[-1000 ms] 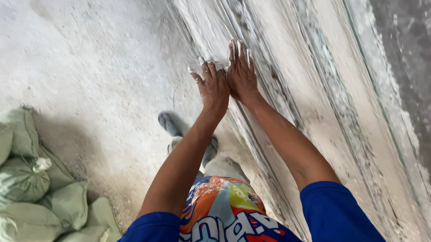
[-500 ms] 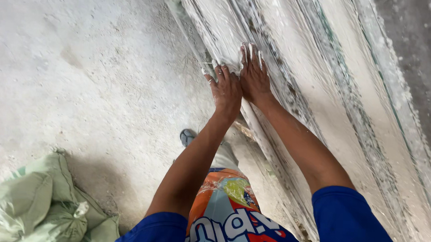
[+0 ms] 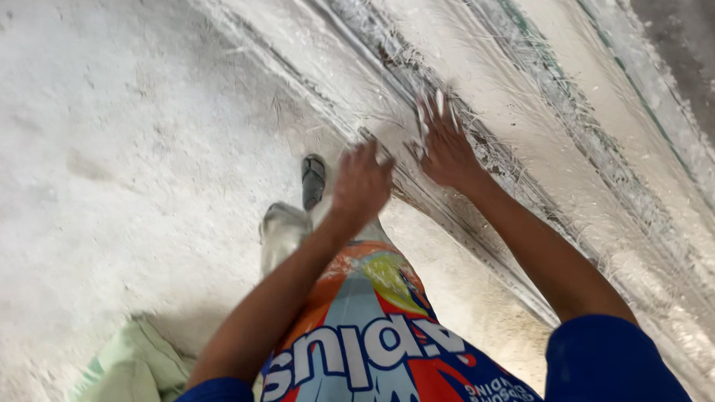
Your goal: The person applies wet plaster slurry by hand onto long decorative cornice molds laid on a work table, spreading the paste along the mold grooves with their fingers. They work along successive mold sections, then scoop more plaster from a bowl and pour it onto the molds.
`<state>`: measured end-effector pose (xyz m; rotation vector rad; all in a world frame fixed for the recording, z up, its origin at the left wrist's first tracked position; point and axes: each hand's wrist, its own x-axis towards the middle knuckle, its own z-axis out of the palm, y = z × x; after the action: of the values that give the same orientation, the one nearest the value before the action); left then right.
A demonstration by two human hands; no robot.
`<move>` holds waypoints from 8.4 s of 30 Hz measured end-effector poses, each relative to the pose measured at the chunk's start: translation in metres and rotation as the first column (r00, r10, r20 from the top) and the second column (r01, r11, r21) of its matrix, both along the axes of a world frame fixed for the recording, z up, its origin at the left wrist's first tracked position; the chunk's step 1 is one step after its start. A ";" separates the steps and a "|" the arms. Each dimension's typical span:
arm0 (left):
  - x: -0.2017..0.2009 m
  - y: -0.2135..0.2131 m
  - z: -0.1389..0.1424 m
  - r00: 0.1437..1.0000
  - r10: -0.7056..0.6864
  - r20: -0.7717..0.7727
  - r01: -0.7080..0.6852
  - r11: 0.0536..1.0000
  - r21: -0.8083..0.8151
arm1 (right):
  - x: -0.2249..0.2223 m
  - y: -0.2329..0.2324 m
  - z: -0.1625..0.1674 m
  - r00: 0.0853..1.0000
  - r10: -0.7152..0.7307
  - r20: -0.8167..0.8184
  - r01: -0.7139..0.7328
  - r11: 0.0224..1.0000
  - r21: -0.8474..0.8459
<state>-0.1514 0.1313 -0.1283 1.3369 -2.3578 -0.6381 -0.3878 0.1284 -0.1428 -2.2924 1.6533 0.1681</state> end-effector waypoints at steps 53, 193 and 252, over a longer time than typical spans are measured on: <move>0.392 -0.546 0.021 0.868 0.257 0.426 -0.314 0.947 0.068 | 0.486 -0.550 0.004 0.991 0.123 -0.056 -0.133 0.957 -0.259; -0.318 -0.221 0.018 0.136 -0.686 0.715 0.975 -0.036 -0.219 | 0.014 -0.036 0.028 0.017 -0.958 0.286 0.992 -0.020 -0.124; -1.201 0.816 -0.044 0.110 -0.706 0.700 0.980 -0.039 -0.193 | -0.925 1.146 -0.028 -0.072 -0.947 0.314 0.988 -0.112 -0.110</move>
<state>-1.3522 0.9474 -0.1726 -0.7420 -3.0999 0.3725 -1.3126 1.2740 -0.1706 -0.4174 2.9221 -0.6552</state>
